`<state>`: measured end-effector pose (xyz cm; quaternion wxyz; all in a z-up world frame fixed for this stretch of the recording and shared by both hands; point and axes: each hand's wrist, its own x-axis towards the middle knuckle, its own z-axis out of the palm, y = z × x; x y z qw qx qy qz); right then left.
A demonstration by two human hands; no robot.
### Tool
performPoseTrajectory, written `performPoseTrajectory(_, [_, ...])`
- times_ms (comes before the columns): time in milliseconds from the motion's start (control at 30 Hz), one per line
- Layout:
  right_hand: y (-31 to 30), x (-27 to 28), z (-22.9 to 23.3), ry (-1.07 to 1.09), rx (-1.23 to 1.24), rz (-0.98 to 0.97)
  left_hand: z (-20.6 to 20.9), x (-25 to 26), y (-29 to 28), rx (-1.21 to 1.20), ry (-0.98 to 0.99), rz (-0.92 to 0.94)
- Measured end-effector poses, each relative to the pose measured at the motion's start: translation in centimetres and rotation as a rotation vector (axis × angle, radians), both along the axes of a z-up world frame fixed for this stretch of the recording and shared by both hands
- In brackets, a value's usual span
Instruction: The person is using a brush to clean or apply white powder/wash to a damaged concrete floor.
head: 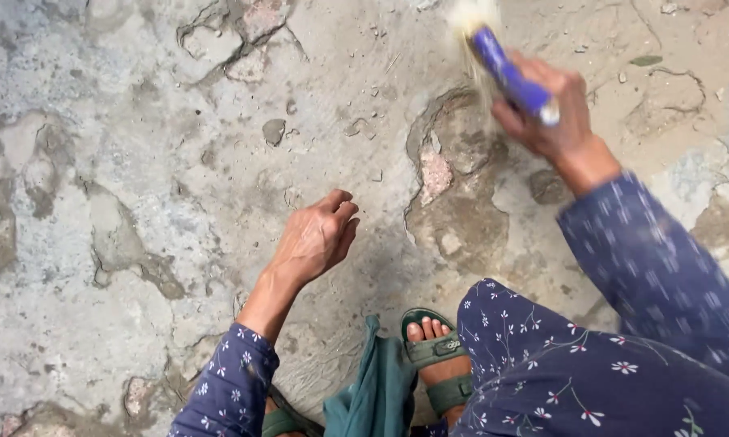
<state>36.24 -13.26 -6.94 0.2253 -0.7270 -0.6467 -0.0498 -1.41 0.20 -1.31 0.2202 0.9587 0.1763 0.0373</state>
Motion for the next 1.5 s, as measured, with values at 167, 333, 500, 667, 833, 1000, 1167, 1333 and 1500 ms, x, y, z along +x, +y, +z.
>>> performPoseTrajectory(167, [-5.4,-7.1,2.0,0.088,-0.587,-0.238,-0.1,-0.6,0.4,-0.051,0.002,0.061])
performPoseTrajectory(333, [-0.6,-6.1,-6.4,0.459,-0.390,-0.189,-1.8,-0.7,-0.5,-0.058,-0.050,0.045])
performPoseTrajectory(500, [1.9,-2.5,-4.2,0.463,0.159,-0.065,-0.2,-0.2,-0.2,-0.041,0.013,0.026])
performPoseTrajectory(667, [-0.9,-7.9,-0.7,0.539,-0.446,-0.148,-1.0,-1.2,0.2,-0.078,-0.069,0.090])
performPoseTrajectory(833, [2.1,-5.9,-2.1,0.373,-0.072,0.152,-1.1,-1.1,-0.7,-0.101,0.012,0.078])
performPoseTrajectory(1000, [4.5,-1.1,-1.7,0.277,-0.057,-0.137,-0.4,-0.4,-0.7,-0.092,-0.052,0.051])
performPoseTrajectory(1167, [0.0,-7.9,-0.5,0.437,-0.117,-0.097,-1.6,-0.1,-0.5,-0.115,-0.099,0.070])
performPoseTrajectory(1333, [0.2,-4.7,-0.9,0.332,-0.147,-0.011,-1.5,0.2,-0.7,-0.085,-0.061,0.038])
performPoseTrajectory(1500, [-2.9,1.2,-2.9,-0.003,-0.049,-0.250,-1.2,0.1,-0.2,-0.066,-0.085,0.053])
